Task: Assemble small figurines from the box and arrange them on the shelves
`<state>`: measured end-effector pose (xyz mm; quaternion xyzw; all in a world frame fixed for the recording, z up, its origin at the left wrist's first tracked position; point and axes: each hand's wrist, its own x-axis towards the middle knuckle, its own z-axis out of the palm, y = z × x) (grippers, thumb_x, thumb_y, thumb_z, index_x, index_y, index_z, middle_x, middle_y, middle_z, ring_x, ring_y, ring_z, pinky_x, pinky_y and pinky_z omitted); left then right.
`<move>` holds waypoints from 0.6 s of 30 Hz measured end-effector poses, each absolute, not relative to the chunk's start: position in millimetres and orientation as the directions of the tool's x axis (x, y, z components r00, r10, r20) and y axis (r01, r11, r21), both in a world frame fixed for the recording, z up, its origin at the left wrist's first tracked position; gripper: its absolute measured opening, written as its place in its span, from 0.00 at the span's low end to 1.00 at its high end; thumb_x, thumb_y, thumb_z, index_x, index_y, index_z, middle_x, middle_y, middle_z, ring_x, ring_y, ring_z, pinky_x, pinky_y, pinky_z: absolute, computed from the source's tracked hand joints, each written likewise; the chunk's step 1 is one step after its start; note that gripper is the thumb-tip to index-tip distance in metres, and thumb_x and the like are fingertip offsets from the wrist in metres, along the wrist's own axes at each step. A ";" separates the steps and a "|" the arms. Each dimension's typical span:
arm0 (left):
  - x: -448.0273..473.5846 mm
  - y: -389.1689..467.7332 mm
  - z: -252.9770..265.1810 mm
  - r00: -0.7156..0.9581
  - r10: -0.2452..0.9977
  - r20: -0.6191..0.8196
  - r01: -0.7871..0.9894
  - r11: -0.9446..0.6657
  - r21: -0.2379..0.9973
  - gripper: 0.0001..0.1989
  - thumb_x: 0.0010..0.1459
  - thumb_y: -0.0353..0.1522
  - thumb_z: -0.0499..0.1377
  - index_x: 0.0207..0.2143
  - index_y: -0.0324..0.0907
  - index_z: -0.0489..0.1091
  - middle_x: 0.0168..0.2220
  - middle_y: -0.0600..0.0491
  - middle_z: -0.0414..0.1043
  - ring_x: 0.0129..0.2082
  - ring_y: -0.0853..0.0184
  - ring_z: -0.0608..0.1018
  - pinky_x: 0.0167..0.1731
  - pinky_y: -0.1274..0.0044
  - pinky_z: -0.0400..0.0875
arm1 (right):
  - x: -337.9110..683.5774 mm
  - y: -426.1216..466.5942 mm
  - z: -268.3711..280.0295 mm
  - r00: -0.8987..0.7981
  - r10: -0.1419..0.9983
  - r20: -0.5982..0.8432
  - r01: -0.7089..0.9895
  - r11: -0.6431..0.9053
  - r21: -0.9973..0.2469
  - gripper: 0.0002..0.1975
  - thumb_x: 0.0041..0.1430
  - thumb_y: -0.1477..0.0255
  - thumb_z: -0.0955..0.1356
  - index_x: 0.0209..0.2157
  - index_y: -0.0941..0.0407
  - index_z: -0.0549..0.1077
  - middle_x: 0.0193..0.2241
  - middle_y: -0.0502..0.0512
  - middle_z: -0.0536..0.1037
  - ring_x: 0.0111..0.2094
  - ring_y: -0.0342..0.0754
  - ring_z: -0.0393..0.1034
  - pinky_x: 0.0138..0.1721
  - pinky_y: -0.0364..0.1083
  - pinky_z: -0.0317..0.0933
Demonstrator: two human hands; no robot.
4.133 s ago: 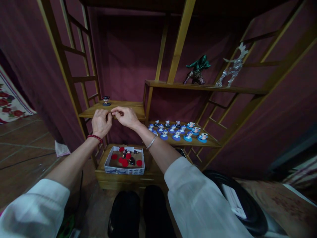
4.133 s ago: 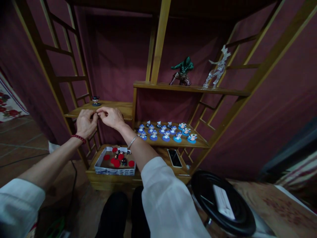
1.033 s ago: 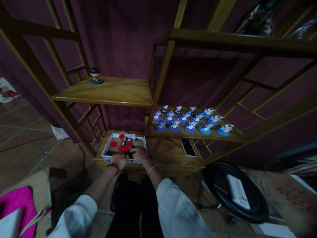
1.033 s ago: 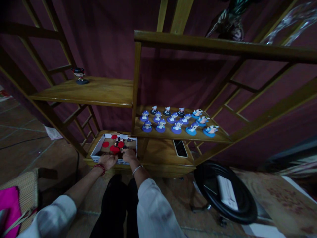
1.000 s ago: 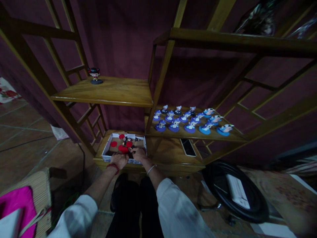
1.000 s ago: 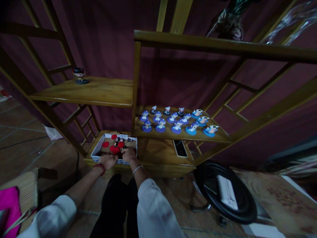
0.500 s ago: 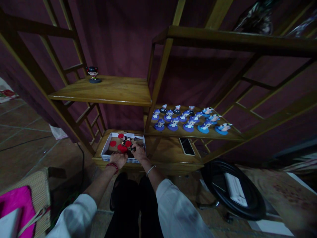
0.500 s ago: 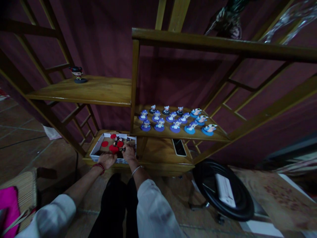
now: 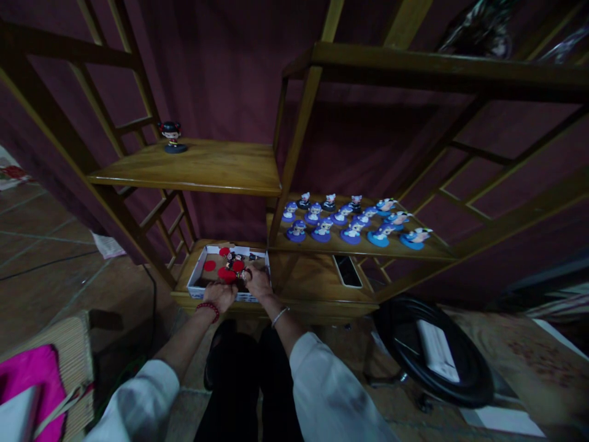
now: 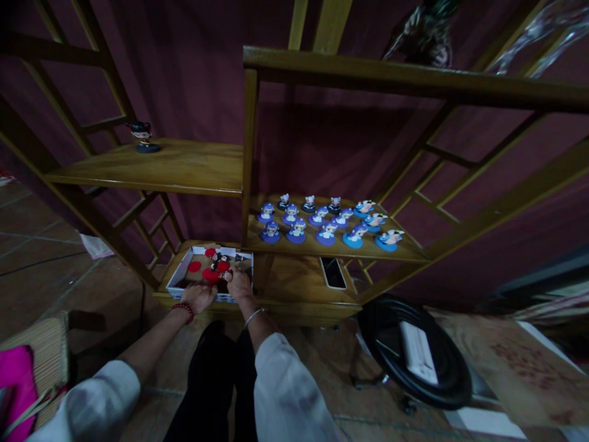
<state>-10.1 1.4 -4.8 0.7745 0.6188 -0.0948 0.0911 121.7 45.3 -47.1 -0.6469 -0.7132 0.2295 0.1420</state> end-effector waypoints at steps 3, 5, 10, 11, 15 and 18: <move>-10.7 4.4 -7.3 0.222 0.937 -0.269 0.975 -0.222 0.031 0.24 0.58 0.35 0.37 0.35 0.40 0.72 0.37 0.44 0.74 0.40 0.58 0.74 0.40 0.67 0.63 | 121.5 45.4 -46.9 -0.112 0.990 -0.090 0.869 0.054 -0.492 0.14 0.58 0.69 0.57 0.45 0.52 0.67 0.35 0.54 0.76 0.37 0.47 0.70 0.36 0.41 0.58; -10.9 6.2 -8.2 0.221 0.933 -0.284 0.975 -0.220 0.036 0.25 0.59 0.35 0.36 0.34 0.40 0.73 0.37 0.44 0.74 0.39 0.58 0.74 0.39 0.68 0.64 | 121.7 45.5 -47.1 -0.106 0.991 -0.086 0.868 0.051 -0.494 0.14 0.58 0.69 0.58 0.45 0.52 0.67 0.36 0.54 0.75 0.38 0.47 0.69 0.37 0.42 0.58; -11.6 7.8 -8.6 0.232 0.921 -0.312 0.972 -0.231 0.041 0.24 0.59 0.35 0.37 0.36 0.41 0.72 0.36 0.45 0.74 0.40 0.58 0.74 0.39 0.67 0.65 | 122.3 46.9 -48.6 -0.086 0.985 -0.148 0.865 0.000 -0.502 0.15 0.56 0.70 0.59 0.44 0.53 0.68 0.38 0.56 0.75 0.40 0.48 0.69 0.38 0.42 0.59; -11.8 7.8 -8.8 0.234 0.920 -0.314 0.972 -0.233 0.039 0.24 0.59 0.35 0.37 0.37 0.41 0.72 0.36 0.45 0.74 0.40 0.58 0.74 0.39 0.67 0.65 | 122.2 47.6 -49.2 -0.082 0.983 -0.164 0.865 -0.012 -0.502 0.15 0.56 0.71 0.60 0.44 0.53 0.68 0.38 0.57 0.75 0.40 0.48 0.69 0.38 0.42 0.59; -12.6 8.1 -9.7 0.248 0.911 -0.329 0.967 -0.252 0.031 0.22 0.58 0.34 0.38 0.39 0.42 0.71 0.38 0.45 0.74 0.40 0.57 0.74 0.38 0.66 0.65 | 121.1 50.8 -53.4 -0.060 0.980 -0.191 0.862 -0.045 -0.505 0.15 0.55 0.72 0.61 0.44 0.56 0.69 0.39 0.59 0.75 0.42 0.49 0.69 0.40 0.41 0.59; -12.3 8.6 -8.7 0.246 0.903 -0.352 0.967 -0.252 0.029 0.21 0.58 0.33 0.38 0.39 0.43 0.70 0.37 0.46 0.74 0.40 0.58 0.74 0.37 0.67 0.66 | 120.8 52.7 -57.2 -0.050 0.980 -0.193 0.859 -0.056 -0.509 0.15 0.53 0.76 0.61 0.43 0.57 0.70 0.39 0.59 0.75 0.41 0.47 0.69 0.40 0.40 0.59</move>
